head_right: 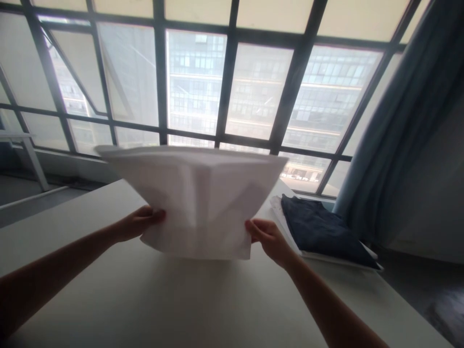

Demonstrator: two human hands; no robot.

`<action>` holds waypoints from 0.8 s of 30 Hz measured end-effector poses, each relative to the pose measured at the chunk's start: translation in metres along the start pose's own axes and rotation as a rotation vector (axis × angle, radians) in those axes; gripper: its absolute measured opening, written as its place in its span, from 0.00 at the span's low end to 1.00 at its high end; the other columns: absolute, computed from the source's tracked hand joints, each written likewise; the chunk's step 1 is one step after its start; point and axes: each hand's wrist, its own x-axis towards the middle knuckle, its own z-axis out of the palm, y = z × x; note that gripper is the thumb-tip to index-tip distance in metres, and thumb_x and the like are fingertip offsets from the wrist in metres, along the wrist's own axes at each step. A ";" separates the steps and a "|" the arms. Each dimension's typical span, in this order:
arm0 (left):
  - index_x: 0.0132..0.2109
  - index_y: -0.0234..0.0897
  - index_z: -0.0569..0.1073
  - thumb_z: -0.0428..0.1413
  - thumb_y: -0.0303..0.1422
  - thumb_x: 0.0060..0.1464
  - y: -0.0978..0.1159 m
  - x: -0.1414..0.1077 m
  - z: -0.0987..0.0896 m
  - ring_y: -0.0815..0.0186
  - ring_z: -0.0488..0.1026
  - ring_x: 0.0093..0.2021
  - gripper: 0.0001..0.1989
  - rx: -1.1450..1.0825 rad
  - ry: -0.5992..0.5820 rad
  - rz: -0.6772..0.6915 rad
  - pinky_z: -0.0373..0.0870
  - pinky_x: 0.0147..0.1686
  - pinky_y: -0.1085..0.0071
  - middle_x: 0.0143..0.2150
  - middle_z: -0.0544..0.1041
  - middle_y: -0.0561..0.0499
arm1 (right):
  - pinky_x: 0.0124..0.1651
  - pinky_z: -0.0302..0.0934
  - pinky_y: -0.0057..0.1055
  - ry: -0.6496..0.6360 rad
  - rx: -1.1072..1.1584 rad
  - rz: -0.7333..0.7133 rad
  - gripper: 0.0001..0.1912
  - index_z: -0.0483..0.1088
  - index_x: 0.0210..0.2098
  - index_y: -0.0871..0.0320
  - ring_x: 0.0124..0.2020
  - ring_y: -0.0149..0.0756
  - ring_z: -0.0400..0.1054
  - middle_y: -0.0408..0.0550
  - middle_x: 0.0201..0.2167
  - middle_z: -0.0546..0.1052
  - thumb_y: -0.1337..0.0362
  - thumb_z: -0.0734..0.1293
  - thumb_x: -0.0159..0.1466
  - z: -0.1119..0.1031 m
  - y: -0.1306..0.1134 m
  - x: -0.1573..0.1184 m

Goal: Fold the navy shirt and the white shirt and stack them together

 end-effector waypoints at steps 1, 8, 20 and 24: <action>0.38 0.33 0.81 0.66 0.56 0.44 -0.002 0.006 0.002 0.49 0.78 0.42 0.28 -0.036 -0.017 -0.028 0.77 0.43 0.57 0.37 0.82 0.43 | 0.36 0.73 0.37 -0.018 0.037 0.013 0.38 0.78 0.32 0.61 0.32 0.47 0.74 0.54 0.31 0.78 0.29 0.74 0.52 0.002 0.005 0.011; 0.36 0.29 0.78 0.66 0.56 0.45 -0.042 0.033 0.006 0.59 0.78 0.34 0.30 -0.155 0.034 -0.249 0.75 0.35 0.68 0.34 0.81 0.43 | 0.29 0.69 0.28 -0.039 0.065 0.341 0.26 0.75 0.38 0.62 0.31 0.40 0.74 0.53 0.35 0.78 0.41 0.73 0.63 0.013 0.053 0.049; 0.50 0.29 0.73 0.64 0.37 0.53 -0.053 0.065 -0.001 0.55 0.80 0.42 0.21 -0.287 -0.003 -0.400 0.77 0.40 0.67 0.45 0.81 0.38 | 0.31 0.70 0.27 -0.005 0.107 0.415 0.17 0.72 0.49 0.61 0.38 0.42 0.75 0.52 0.42 0.78 0.63 0.71 0.61 0.022 0.064 0.063; 0.50 0.27 0.73 0.60 0.35 0.57 -0.052 0.101 -0.006 0.56 0.80 0.39 0.17 -0.297 0.092 -0.437 0.77 0.40 0.66 0.40 0.81 0.39 | 0.28 0.69 0.27 0.141 0.130 0.420 0.10 0.73 0.39 0.64 0.34 0.43 0.74 0.54 0.36 0.78 0.63 0.72 0.62 0.029 0.069 0.098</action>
